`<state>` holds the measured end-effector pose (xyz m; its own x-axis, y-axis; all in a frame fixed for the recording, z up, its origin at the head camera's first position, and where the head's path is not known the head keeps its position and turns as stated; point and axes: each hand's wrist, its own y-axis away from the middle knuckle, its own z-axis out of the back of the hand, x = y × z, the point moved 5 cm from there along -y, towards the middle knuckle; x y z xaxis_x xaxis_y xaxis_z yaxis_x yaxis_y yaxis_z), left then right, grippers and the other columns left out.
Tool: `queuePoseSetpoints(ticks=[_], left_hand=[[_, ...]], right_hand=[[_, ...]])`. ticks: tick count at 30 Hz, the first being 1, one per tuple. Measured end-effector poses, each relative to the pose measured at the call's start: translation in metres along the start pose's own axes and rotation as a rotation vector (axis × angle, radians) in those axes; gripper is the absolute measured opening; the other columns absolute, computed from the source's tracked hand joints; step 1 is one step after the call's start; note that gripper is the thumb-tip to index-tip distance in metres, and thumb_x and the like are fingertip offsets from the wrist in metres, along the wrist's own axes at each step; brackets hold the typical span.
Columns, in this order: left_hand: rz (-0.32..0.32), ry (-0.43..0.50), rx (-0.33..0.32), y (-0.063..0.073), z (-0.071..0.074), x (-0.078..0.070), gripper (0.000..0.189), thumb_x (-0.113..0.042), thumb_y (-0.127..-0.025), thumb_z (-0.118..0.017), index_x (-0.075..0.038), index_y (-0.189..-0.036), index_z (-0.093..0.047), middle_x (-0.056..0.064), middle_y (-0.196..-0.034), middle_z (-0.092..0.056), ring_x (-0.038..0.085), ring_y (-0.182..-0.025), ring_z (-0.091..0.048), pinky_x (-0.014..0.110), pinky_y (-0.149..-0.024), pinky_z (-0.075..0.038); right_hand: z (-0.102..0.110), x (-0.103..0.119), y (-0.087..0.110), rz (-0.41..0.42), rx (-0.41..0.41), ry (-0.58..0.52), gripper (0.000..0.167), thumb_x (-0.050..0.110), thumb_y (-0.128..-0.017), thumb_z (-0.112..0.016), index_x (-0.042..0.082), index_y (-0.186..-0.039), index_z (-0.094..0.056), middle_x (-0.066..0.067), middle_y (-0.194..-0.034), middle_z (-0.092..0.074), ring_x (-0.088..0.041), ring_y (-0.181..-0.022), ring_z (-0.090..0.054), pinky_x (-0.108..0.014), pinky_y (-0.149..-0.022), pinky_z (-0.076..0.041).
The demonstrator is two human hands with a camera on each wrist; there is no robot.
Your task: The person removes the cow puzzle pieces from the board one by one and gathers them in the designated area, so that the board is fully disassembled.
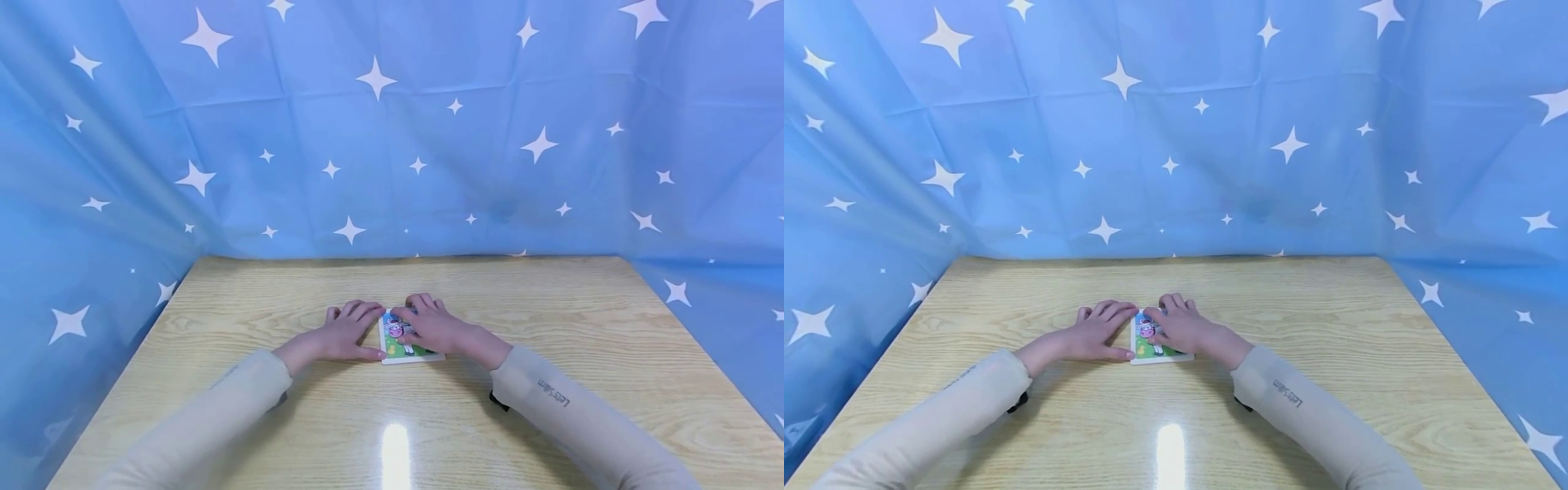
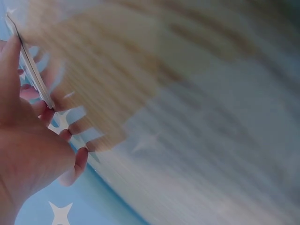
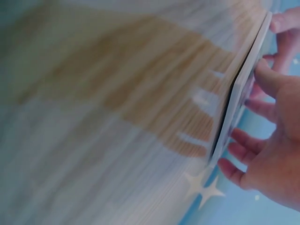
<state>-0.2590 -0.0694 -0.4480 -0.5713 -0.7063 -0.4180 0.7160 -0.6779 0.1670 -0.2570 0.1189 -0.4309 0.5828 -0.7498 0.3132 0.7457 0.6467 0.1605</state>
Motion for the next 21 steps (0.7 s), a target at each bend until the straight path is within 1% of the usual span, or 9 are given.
queuePoseSetpoints(ticks=[3,6,9,10,12,13,16,19,21], left_hand=[[0.007,-0.003,0.0,0.0,0.001,-0.001,0.092,-0.051,-0.105,-0.071,-0.003,-0.173,-0.03,0.018,-0.177,-0.028,0.048,-0.161,-0.023,0.067,-0.114,-0.028],[0.008,-0.002,-0.002,0.001,0.002,-0.001,0.092,-0.05,-0.105,-0.071,-0.003,-0.173,-0.031,0.018,-0.177,-0.029,0.048,-0.161,-0.024,0.067,-0.114,-0.028],[0.01,-0.001,0.001,0.001,0.002,-0.002,0.092,-0.05,-0.105,-0.072,-0.003,-0.172,-0.031,0.018,-0.177,-0.029,0.049,-0.161,-0.024,0.068,-0.114,-0.027],[0.009,0.0,0.002,0.001,0.002,-0.002,0.092,-0.05,-0.105,-0.072,-0.003,-0.172,-0.031,0.018,-0.177,-0.029,0.049,-0.161,-0.023,0.069,-0.114,-0.027],[0.004,0.004,-0.002,0.0,0.001,-0.001,0.092,-0.05,-0.105,-0.072,-0.003,-0.173,-0.031,0.018,-0.177,-0.028,0.049,-0.161,-0.023,0.069,-0.114,-0.027],[-0.001,0.008,-0.007,-0.001,0.0,0.001,0.093,-0.051,-0.105,-0.072,-0.004,-0.173,-0.031,0.018,-0.178,-0.028,0.049,-0.161,-0.022,0.07,-0.114,-0.026],[-0.007,0.01,-0.013,-0.003,-0.001,0.002,0.093,-0.051,-0.105,-0.072,-0.004,-0.173,-0.03,0.018,-0.178,-0.028,0.049,-0.161,-0.022,0.069,-0.114,-0.026],[-0.009,0.007,-0.015,-0.003,-0.001,0.002,0.092,-0.051,-0.105,-0.072,-0.004,-0.173,-0.031,0.017,-0.177,-0.029,0.049,-0.16,-0.023,0.069,-0.112,-0.027],[-0.009,0.0,-0.014,-0.002,0.001,0.0,0.091,-0.05,-0.105,-0.072,-0.004,-0.173,-0.032,0.017,-0.177,-0.03,0.048,-0.16,-0.024,0.068,-0.112,-0.028]], right_hand=[[-0.001,-0.002,-0.002,0.013,-0.01,-0.037,0.059,0.031,-0.113,-0.066,0.003,-0.163,-0.049,-0.028,-0.154,-0.045,-0.042,-0.139,-0.04,-0.066,-0.115,-0.036],[-0.013,-0.017,-0.01,0.061,-0.058,-0.042,0.061,0.04,-0.113,-0.065,0.004,-0.161,-0.05,-0.026,-0.149,-0.046,-0.04,-0.133,-0.042,-0.064,-0.11,-0.039],[-0.021,-0.025,-0.015,0.067,-0.062,-0.052,0.064,0.044,-0.112,-0.064,0.006,-0.161,-0.049,-0.025,-0.15,-0.046,-0.039,-0.134,-0.042,-0.064,-0.11,-0.039],[-0.024,-0.029,-0.016,0.073,-0.075,-0.061,0.064,0.045,-0.112,-0.064,0.007,-0.161,-0.05,-0.025,-0.15,-0.046,-0.039,-0.134,-0.042,-0.065,-0.11,-0.039],[-0.024,-0.03,-0.016,0.072,-0.086,-0.094,0.064,0.044,-0.11,-0.068,0.008,-0.161,-0.051,-0.025,-0.151,-0.045,-0.039,-0.135,-0.041,-0.067,-0.111,-0.037],[-0.019,-0.024,-0.014,0.056,-0.073,-0.104,0.063,0.04,-0.11,-0.07,0.007,-0.16,-0.051,-0.026,-0.151,-0.045,-0.04,-0.136,-0.041,-0.068,-0.112,-0.036],[-0.009,-0.013,-0.009,0.034,-0.084,-0.09,0.061,0.037,-0.107,-0.074,0.005,-0.156,-0.054,-0.025,-0.146,-0.048,-0.039,-0.131,-0.042,-0.065,-0.11,-0.038],[0.004,0.004,-0.004,-0.011,-0.044,-0.042,0.06,0.033,-0.107,-0.075,0.002,-0.155,-0.054,-0.026,-0.145,-0.049,-0.039,-0.129,-0.044,-0.063,-0.109,-0.041],[0.004,0.004,-0.005,-0.024,-0.042,-0.031,0.061,0.034,-0.106,-0.076,0.003,-0.154,-0.055,-0.025,-0.145,-0.05,-0.039,-0.129,-0.045,-0.063,-0.108,-0.042]])
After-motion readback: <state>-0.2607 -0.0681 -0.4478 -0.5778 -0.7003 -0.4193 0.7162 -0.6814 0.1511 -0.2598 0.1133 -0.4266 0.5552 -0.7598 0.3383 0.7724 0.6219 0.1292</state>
